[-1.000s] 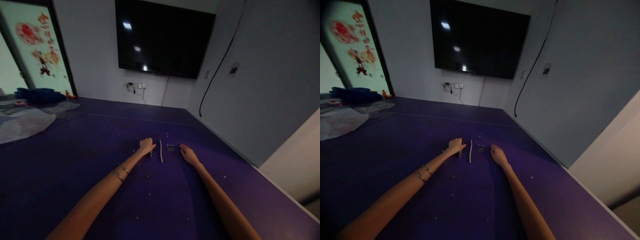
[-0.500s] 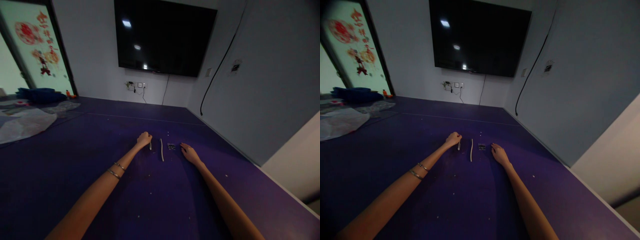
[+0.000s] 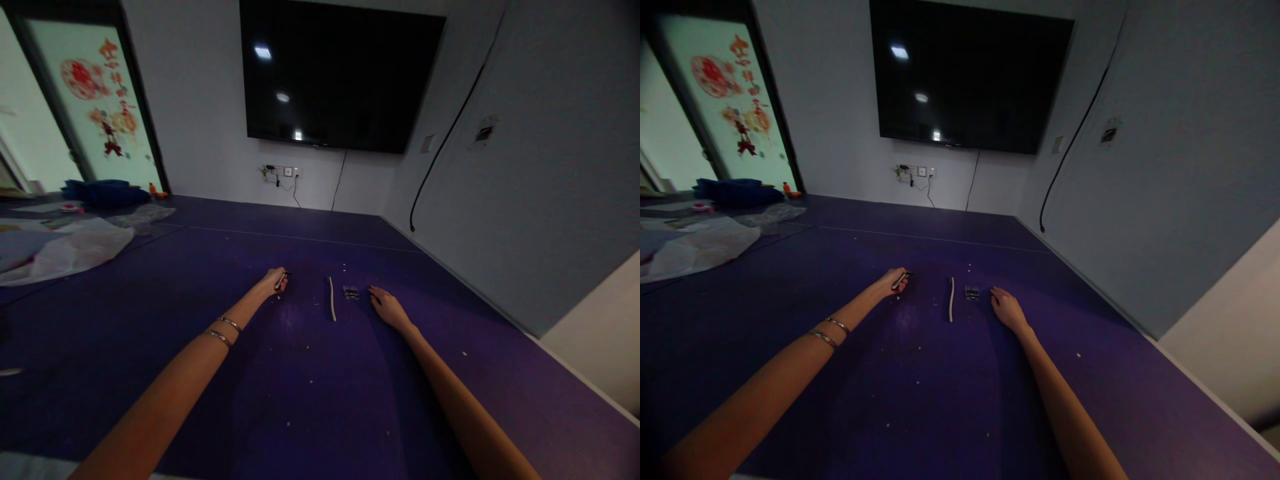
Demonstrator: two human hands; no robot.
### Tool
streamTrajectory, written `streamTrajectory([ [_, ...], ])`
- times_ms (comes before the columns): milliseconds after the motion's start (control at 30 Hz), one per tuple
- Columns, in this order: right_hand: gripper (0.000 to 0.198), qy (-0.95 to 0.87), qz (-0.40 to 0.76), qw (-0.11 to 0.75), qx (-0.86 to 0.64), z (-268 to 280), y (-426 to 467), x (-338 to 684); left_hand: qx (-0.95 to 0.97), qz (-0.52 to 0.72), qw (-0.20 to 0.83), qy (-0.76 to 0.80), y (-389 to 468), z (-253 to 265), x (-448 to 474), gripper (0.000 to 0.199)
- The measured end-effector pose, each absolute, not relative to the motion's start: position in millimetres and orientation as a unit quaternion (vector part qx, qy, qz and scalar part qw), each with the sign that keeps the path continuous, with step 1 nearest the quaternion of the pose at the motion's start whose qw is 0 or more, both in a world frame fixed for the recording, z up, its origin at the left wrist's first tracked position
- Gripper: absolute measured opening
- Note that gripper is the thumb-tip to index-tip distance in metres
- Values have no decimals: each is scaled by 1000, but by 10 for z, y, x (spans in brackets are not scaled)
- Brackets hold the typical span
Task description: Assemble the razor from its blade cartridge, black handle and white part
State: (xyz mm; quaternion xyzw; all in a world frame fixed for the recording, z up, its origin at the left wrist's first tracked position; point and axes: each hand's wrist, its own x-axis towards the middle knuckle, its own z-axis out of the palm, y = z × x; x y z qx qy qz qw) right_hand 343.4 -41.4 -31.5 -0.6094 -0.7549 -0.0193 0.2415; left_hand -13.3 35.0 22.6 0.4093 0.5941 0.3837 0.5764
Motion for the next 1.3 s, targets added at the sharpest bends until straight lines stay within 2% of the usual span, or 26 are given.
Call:
streamTrajectory([
  [567, 42, -759, -28, 224, -611, -338, -382, 3442, 428, 341, 578, 605, 280, 127, -173, 24],
  [1300, 39, -752, -12, 249, -611, -296, -425, 3404, 470, 336, 598, 556, 220, 215, -90, 26],
])
